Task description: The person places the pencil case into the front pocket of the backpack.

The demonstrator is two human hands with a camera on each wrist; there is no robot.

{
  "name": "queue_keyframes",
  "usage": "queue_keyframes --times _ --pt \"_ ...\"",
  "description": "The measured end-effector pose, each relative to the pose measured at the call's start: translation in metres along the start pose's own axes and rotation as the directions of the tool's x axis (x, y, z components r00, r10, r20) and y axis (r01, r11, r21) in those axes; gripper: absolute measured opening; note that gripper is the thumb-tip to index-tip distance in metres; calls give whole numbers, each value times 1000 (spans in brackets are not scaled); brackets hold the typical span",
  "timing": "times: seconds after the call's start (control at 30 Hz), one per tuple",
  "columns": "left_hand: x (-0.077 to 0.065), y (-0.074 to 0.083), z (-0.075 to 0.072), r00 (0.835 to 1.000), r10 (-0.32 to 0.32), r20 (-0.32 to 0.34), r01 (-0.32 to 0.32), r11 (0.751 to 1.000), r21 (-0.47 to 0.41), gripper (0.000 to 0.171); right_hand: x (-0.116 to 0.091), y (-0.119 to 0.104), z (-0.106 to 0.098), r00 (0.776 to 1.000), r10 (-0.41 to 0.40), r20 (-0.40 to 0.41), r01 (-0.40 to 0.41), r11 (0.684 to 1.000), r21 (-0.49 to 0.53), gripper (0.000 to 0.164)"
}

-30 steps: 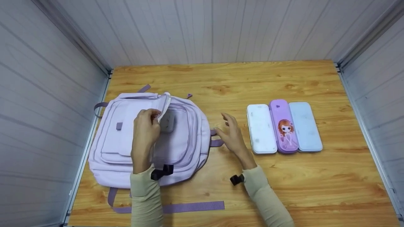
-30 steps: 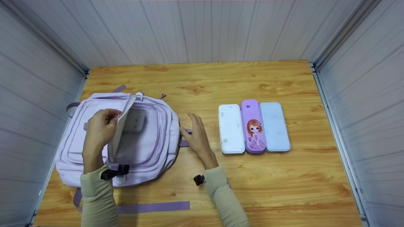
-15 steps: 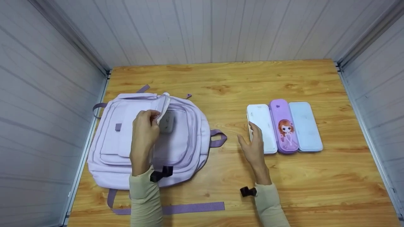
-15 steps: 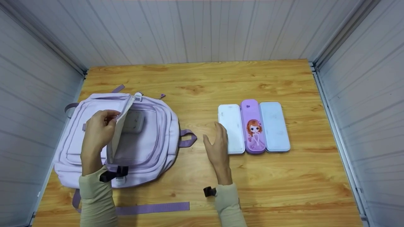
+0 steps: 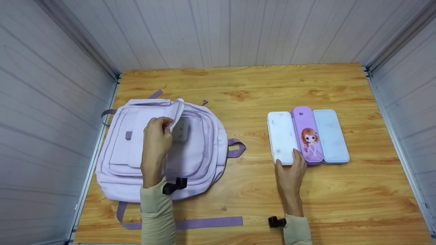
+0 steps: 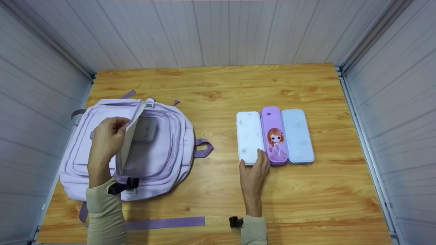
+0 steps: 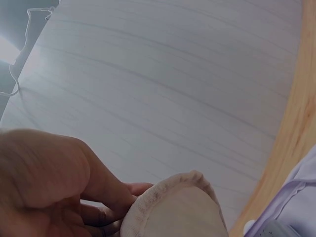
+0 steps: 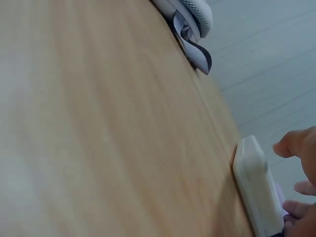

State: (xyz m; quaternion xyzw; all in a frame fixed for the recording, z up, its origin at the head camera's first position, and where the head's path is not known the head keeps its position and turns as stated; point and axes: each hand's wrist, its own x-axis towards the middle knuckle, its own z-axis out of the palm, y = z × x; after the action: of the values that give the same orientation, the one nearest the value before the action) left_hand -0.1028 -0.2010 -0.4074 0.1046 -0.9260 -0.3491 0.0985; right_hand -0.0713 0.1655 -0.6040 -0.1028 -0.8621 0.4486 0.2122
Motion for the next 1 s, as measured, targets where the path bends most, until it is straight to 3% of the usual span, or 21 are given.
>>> queue_keyframes --times 0.33,0.6,1.0 --pt "0 1 -1 1000 7 1 -7 1000 11 23 -9 -2 6 987 160 2 -159 987 -29 88" --pt "0 0 -2 1000 14 -2 -14 1000 -3 23 -9 -3 7 936 348 48 -350 937 17 104" --pt "0 0 -1 1000 16 -15 -16 1000 5 22 -8 1 10 942 332 46 -333 943 10 110"
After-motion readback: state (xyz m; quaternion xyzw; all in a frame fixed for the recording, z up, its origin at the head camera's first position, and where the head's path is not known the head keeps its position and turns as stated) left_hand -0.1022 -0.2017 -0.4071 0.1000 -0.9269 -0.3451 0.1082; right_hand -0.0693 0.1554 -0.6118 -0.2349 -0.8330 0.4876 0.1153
